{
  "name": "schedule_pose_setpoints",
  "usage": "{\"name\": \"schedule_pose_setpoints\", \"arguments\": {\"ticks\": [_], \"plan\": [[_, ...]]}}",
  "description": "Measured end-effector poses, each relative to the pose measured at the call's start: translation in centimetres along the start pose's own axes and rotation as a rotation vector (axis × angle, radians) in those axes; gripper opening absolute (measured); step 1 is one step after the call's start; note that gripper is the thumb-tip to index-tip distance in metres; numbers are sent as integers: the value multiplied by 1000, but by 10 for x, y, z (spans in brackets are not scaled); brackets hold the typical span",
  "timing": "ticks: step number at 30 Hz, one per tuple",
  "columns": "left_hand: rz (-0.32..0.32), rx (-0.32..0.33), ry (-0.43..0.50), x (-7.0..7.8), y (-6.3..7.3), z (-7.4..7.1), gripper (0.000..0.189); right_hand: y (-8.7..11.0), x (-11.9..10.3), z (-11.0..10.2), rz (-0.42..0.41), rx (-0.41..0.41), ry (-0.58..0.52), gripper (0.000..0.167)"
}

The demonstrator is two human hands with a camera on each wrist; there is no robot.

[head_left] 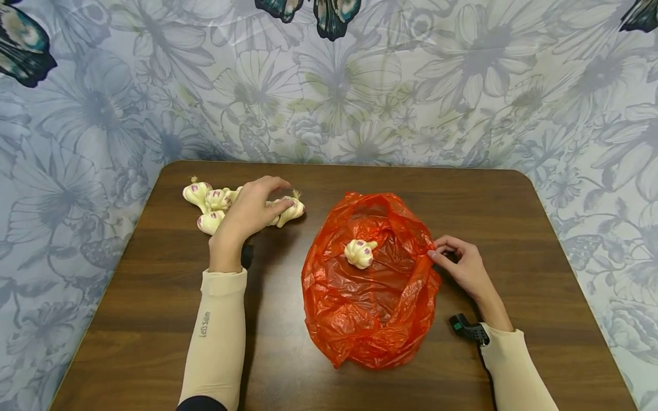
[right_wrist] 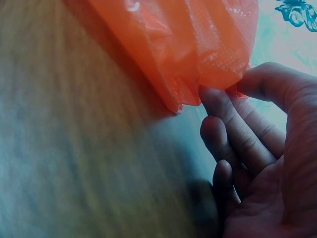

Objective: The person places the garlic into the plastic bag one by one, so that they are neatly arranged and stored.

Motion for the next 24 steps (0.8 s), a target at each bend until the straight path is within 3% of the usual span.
{"name": "schedule_pose_setpoints", "arguments": {"ticks": [4, 13, 18, 24], "plan": [[8, -47, -8, 1, -7, 11, 37, 0, -1, 0, 1, 0, -4, 8], [-45, -144, -75, -4, -15, 32, 39, 0, 2, 0, 2, 6, -14, 6], [-73, -182, -103, -6, -19, 44, 39, 0, 4, 0, 9, 11, -12, 4], [-59, -208, -126, -2, -23, 58, 43, 0, 3, 0, 2, 9, -8, 5]]}}
Point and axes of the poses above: each hand's wrist, its own y-axis away from the middle knuckle, its own z-axis out of the palm, x = y × z, the point moved 10 cm from there along -y, towards the middle knuckle, and after that the axes turned 11 degrees about -x, right-handed, at the moved point
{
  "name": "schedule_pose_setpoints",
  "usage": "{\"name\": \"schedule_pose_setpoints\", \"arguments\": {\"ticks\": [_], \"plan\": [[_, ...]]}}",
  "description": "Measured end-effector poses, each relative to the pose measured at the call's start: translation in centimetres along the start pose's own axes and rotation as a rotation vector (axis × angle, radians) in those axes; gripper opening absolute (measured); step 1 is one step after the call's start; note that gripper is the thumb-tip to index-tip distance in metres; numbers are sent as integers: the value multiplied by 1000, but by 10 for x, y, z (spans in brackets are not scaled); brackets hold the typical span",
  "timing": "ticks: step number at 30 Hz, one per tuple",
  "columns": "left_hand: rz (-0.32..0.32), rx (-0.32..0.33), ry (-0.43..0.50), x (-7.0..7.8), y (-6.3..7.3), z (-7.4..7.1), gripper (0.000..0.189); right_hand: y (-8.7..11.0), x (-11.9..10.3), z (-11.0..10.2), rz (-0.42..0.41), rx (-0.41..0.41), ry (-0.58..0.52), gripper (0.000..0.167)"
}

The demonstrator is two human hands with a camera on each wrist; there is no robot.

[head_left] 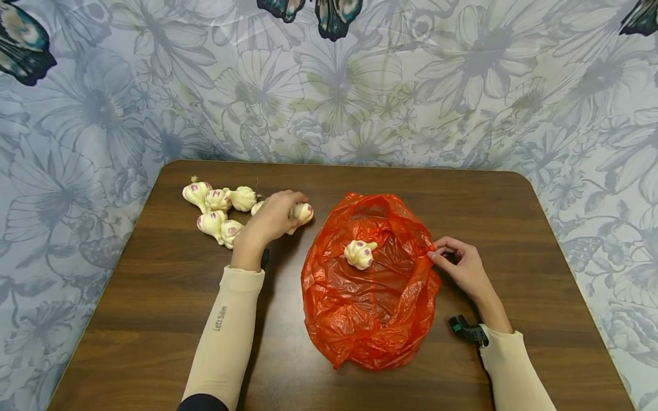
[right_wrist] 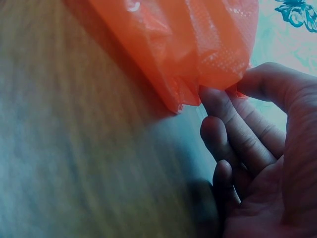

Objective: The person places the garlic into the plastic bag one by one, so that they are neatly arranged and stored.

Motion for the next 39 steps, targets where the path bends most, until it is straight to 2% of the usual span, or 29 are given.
{"name": "schedule_pose_setpoints", "arguments": {"ticks": [9, 21, 25, 32, 39], "plan": [[5, -49, -15, 3, -7, 15, 44, 0, -1, 0, -5, -4, -9, 5], [19, -57, -1, 7, -8, 15, 45, -1, 0, -1, -8, -4, -9, 5], [30, -28, -9, 9, -4, 8, 46, -1, 0, -1, -14, -4, -8, 4], [45, 76, -36, 18, 14, -19, 50, -1, 0, 0, -8, -1, -3, 4], [57, 121, -34, 23, 24, -34, 51, 1, 1, 1, 8, 2, 10, 4]]}}
Point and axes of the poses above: each hand's wrist, its own y-axis away from the middle knuckle, its own z-axis out of the palm, x = y × z, the point moved 10 cm from there along -y, towards the middle knuckle, and after that the axes turned 11 degrees about -x, right-handed, at the moved point
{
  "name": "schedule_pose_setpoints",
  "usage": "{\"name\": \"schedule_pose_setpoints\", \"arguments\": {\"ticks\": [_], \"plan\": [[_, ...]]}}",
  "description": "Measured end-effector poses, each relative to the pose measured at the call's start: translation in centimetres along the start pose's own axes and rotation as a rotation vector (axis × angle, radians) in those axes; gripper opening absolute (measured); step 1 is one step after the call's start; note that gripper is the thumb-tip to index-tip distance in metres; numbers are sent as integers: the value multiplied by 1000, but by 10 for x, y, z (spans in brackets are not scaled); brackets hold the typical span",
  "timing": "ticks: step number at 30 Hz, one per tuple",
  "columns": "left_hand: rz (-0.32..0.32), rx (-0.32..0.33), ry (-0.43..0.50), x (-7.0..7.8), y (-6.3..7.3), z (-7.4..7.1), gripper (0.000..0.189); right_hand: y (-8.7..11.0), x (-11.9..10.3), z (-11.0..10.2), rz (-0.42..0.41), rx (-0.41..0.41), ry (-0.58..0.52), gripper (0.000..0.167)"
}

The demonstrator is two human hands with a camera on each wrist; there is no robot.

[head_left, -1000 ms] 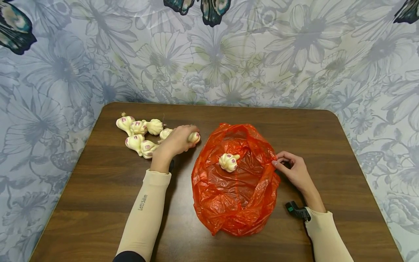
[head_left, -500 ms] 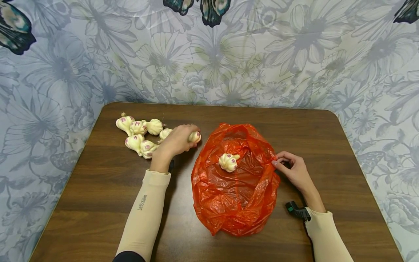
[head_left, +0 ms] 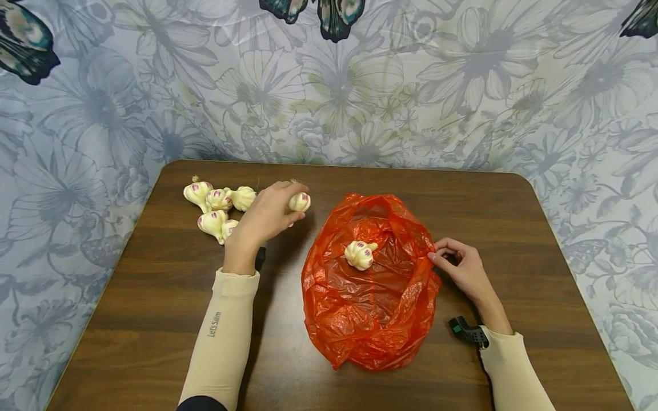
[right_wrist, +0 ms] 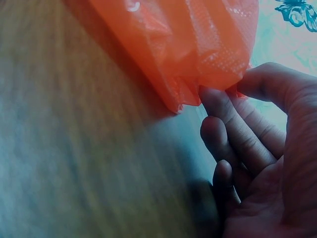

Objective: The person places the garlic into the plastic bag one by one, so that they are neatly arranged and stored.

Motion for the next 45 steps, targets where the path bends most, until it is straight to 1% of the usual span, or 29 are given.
{"name": "schedule_pose_setpoints", "arguments": {"ticks": [5, 9, 11, 15, 20, 25, 29, 31, 35, 39, 42, 45], "plan": [[15, 25, 7, 0, 3, -4, 51, 1, 1, 1, 6, 3, 7, 4], [31, 35, -9, 6, 4, -6, 51, 1, 1, 1, 8, 5, 7, 5], [39, 39, -23, 11, 5, -7, 50, 2, 1, 1, 7, 6, 6, 4], [69, 51, -48, 27, 7, -9, 50, 1, 0, 2, 1, 9, 1, 4], [126, 53, -79, 48, 8, -7, 51, 1, -1, 2, -17, 8, -8, 4], [159, 59, -99, 58, 9, -5, 52, 1, -1, 2, -29, 8, -7, 4], [181, 65, -96, 66, 11, -5, 52, 1, 0, 1, -30, 9, -6, 4], [197, 56, -81, 71, 12, -4, 51, 2, 0, 1, -32, 9, -7, 4], [251, 39, -39, 83, 12, 2, 50, 2, 1, 2, -30, 11, -4, 4], [301, 38, -29, 95, 12, 7, 46, 2, 3, 2, -11, 17, 13, 4], [317, 23, -17, 99, 12, 12, 48, 2, 3, 2, 1, 19, 15, 5], [317, -6, -8, 101, 11, 17, 50, 2, 3, 3, 3, 19, 13, 5]]}}
Point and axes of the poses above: each hand's wrist, its own y-axis away from the middle knuckle, its own z-axis out of the palm, x = y × z, the point moved 10 cm from there along -y, towards the middle knuckle, and after that the axes turned 11 degrees about -x, right-handed, at the moved point
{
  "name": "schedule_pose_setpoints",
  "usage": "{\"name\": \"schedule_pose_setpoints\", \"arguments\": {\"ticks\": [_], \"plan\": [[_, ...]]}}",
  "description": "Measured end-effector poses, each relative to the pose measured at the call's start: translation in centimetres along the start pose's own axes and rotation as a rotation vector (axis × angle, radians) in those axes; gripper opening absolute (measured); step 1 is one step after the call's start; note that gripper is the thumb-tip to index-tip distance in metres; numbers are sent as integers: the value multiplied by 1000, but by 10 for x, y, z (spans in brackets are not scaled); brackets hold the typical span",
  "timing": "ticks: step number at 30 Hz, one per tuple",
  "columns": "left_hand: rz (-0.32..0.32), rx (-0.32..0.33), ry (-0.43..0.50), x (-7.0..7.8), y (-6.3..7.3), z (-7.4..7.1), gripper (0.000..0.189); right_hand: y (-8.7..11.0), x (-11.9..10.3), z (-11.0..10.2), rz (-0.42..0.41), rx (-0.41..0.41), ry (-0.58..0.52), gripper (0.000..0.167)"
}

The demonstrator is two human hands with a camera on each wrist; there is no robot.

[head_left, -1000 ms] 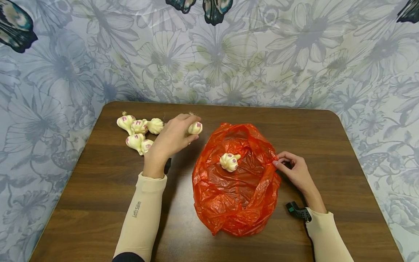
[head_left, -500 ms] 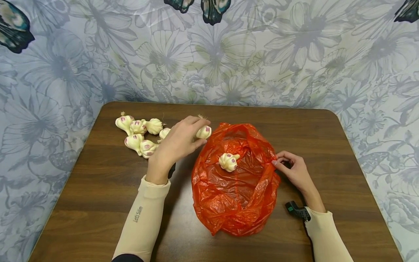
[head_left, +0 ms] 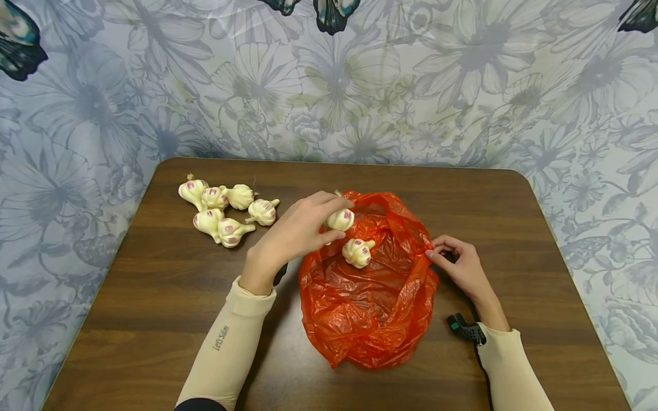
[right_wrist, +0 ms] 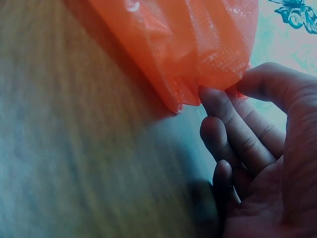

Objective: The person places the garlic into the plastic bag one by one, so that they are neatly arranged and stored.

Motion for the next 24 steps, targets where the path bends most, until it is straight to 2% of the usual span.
{"name": "schedule_pose_setpoints", "arguments": {"ticks": [3, 10, 13, 19, 24], "plan": [[-2, -28, 2, 1, -3, 7, 49, 0, -1, 0, 0, 0, -1, 5], [45, -89, -28, 10, -16, 31, 45, 0, -2, 0, -4, 2, 9, 4], [33, -114, -48, 10, -20, 39, 44, 1, -2, 0, -4, 1, 10, 4], [-20, -150, -90, 6, -22, 45, 45, 1, -2, 0, 4, -4, 8, 4], [-28, -166, -162, 3, -25, 48, 42, 1, -3, 0, 5, -6, 8, 4]]}}
Point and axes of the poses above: each hand's wrist, its own y-axis away from the middle knuckle, its own z-axis out of the palm, x = y × z, the point moved 10 cm from there along -y, towards the middle knuckle, and after that the axes turned 11 degrees about -x, right-handed, at the moved point
